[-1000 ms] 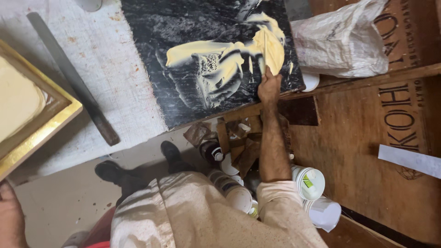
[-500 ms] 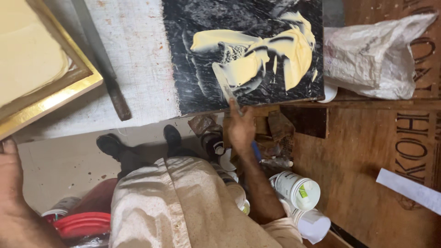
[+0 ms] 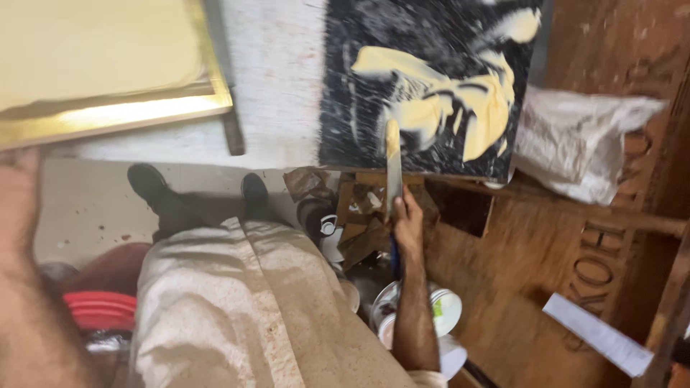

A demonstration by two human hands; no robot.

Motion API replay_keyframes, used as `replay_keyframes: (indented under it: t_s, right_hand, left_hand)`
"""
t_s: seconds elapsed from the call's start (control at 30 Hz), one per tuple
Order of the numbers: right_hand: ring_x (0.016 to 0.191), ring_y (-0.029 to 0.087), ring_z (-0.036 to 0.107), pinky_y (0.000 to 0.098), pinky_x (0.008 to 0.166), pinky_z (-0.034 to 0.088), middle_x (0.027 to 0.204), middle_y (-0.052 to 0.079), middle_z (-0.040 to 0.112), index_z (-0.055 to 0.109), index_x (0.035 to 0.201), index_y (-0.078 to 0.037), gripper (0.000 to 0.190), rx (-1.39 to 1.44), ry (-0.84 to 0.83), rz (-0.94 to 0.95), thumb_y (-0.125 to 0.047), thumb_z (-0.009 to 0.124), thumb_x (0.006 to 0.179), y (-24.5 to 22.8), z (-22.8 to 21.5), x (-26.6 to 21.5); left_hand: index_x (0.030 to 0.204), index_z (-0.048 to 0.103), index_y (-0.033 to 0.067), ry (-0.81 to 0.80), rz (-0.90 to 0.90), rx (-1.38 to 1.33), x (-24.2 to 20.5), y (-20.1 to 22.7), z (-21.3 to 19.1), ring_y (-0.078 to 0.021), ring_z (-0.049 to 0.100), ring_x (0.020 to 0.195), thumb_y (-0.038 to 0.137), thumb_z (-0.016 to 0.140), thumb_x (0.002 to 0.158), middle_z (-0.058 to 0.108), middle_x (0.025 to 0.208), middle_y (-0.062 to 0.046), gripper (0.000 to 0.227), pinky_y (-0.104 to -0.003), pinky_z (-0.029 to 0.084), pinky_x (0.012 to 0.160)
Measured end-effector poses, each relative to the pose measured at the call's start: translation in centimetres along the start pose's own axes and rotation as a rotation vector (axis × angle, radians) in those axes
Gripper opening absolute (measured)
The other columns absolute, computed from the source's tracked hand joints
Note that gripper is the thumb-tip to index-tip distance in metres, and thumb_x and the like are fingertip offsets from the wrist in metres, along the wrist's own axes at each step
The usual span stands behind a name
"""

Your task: The person spreads a yellow compound onto a rectangular board using a metal spatula. They repeatedly scoop the compound from a black surface and smooth it across the board's surface, then use a straight metal bar to level the layer.

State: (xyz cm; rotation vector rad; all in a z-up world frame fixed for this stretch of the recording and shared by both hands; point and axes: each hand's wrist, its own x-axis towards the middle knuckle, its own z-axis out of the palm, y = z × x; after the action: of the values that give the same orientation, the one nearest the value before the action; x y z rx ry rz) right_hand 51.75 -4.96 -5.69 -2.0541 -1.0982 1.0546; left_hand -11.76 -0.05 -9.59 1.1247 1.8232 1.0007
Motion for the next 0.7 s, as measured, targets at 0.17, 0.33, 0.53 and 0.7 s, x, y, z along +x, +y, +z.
replay_keyframes:
  t_s: [0.17,0.33,0.53,0.7]
  right_hand:
    - [0.055,0.017,0.056,0.0278,0.045,0.044,0.087,0.011,0.067,0.052,0.145,-0.001,0.044,0.316,-0.133,0.143,-0.004,0.046,0.101,-12.1,0.4,-3.6]
    - [0.079,0.024,0.068,0.0356,0.067,0.058,0.108,0.012,0.068,0.051,0.147,0.005,0.051,0.026,0.063,-0.027,0.006,0.050,0.096,-29.7,0.6,-8.4]
    - [0.081,0.028,0.070,0.0384,0.068,0.055,0.118,0.020,0.071,0.056,0.151,0.001,0.044,-0.800,-0.176,-0.538,-0.002,0.048,0.109,-49.9,10.4,-12.0]
    - [0.082,0.027,0.075,0.0419,0.080,0.061,0.102,0.011,0.073,0.064,0.141,-0.022,0.041,-1.759,-0.362,-1.099,-0.012,0.060,0.101,-60.2,23.5,-15.8]
  left_hand:
    - [0.166,0.017,0.0065,-0.187,-0.089,-2.029,-2.5,6.1,-1.1,-0.0395,0.016,0.155,0.072,0.029,0.106,0.015,0.169,-0.018,0.090,-0.061,0.011,0.127]
    - [0.168,0.005,0.0085,-0.169,-0.215,-1.763,-1.7,9.2,-0.9,-0.0367,0.002,0.166,0.081,0.043,0.092,0.002,0.179,-0.018,0.112,-0.063,-0.001,0.132]
    - [0.162,0.027,0.0079,-0.232,-0.244,-2.067,-1.1,8.6,0.5,-0.0378,0.028,0.158,0.074,0.043,0.098,0.028,0.165,-0.022,0.093,-0.055,0.018,0.133]
    - [0.157,0.037,0.0173,-0.266,-0.328,-2.090,-0.2,9.7,0.3,-0.0303,0.035,0.152,0.074,0.043,0.091,0.039,0.165,-0.013,0.087,-0.052,0.027,0.124]
